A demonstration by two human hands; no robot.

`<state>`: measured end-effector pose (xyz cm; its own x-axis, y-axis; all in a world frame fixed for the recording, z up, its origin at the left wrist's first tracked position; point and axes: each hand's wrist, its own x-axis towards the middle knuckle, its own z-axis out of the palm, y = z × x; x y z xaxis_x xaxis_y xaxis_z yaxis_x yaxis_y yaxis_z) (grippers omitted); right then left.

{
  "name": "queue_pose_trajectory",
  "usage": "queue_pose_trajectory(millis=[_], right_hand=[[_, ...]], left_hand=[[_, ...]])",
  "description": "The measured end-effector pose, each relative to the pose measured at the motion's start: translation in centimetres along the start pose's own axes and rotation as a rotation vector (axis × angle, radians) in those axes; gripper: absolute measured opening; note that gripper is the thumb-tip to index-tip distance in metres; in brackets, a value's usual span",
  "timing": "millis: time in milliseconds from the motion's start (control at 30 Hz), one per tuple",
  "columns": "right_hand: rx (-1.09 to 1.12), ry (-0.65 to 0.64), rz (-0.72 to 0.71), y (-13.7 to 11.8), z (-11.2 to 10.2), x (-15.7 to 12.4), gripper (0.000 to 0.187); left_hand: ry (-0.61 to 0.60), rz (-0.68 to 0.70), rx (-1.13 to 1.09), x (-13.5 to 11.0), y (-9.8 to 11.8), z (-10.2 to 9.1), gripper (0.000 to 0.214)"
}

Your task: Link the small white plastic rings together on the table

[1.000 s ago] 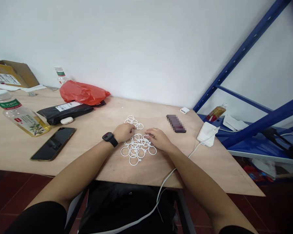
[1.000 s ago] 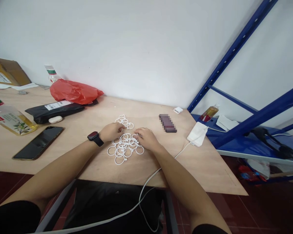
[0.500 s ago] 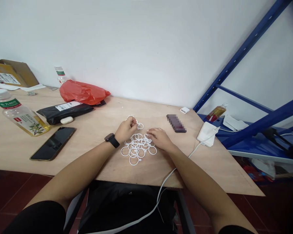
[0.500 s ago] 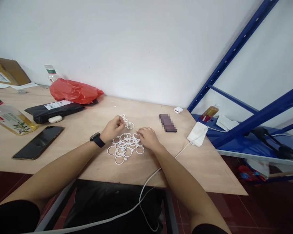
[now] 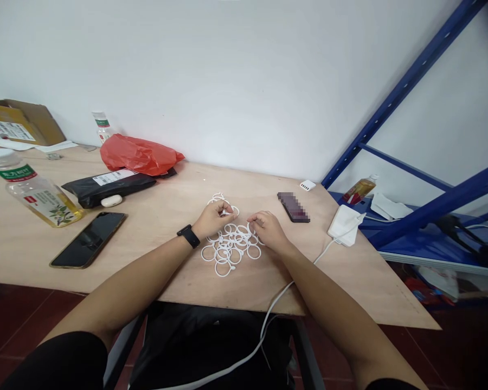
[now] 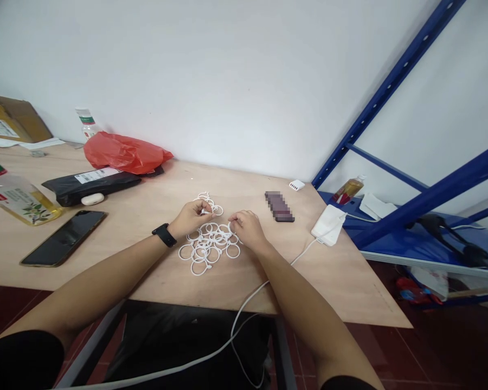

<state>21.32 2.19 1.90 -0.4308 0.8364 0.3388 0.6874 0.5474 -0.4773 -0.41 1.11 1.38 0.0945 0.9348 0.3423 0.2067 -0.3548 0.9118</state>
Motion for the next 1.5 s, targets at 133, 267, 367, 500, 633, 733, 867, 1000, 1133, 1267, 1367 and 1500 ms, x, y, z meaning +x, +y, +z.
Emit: queue_pose_trajectory(millis=[133,267,367,500,633,733,867,1000,1133,1267,1367,1500], right_hand=[[0.045,0.020,-0.012,-0.2,0.0,-0.1,0.019],[0.135,0.048,-0.051,-0.8,-0.1,-0.4,0.017],[0.178,0.027,-0.127,-1.4,-0.3,-0.7,0.021],[0.169,0.019,-0.168,-2.0,-0.4,-1.0,0.022],[0.154,0.005,-0.172,-2.0,-0.5,-1.0,0.020],[0.158,-0.007,-0.183,-1.9,-0.5,-1.0,0.019],[0.160,-0.013,-0.183,-1.9,-0.5,-1.0,0.018],[0.155,-0.022,-0.191,-2.0,-0.4,-1.1,0.019],[0.154,-0.021,-0.194,-1.9,-0.3,-1.1,0.018],[0.145,-0.033,-0.183,-1.9,-0.3,-1.0,0.018],[0.141,-0.031,-0.170,-2.0,-0.4,-1.0,0.017],[0.135,-0.039,-0.139,-2.2,-0.5,-0.8,0.014]], left_hand=[[-0.066,-0.020,-0.091,-0.2,0.1,0.3,0.021],[-0.138,-0.063,-0.143,-0.6,0.3,0.4,0.019],[-0.140,-0.032,-0.079,-0.9,0.6,0.4,0.015],[-0.192,0.014,-0.040,-1.3,1.2,0.4,0.013],[-0.237,-0.016,-0.047,-1.6,1.5,0.5,0.021],[-0.237,-0.040,-0.030,-1.6,1.6,0.5,0.024],[-0.227,-0.010,0.004,-1.5,1.8,0.5,0.026],[-0.222,0.039,0.060,-1.4,1.9,0.5,0.028],[-0.228,0.098,0.109,-1.4,2.0,0.4,0.028],[-0.240,0.137,0.131,-1.4,2.1,0.3,0.027],[-0.246,0.182,0.144,-1.3,2.2,0.2,0.027],[-0.234,0.277,0.235,-1.3,2.2,-0.1,0.028]])
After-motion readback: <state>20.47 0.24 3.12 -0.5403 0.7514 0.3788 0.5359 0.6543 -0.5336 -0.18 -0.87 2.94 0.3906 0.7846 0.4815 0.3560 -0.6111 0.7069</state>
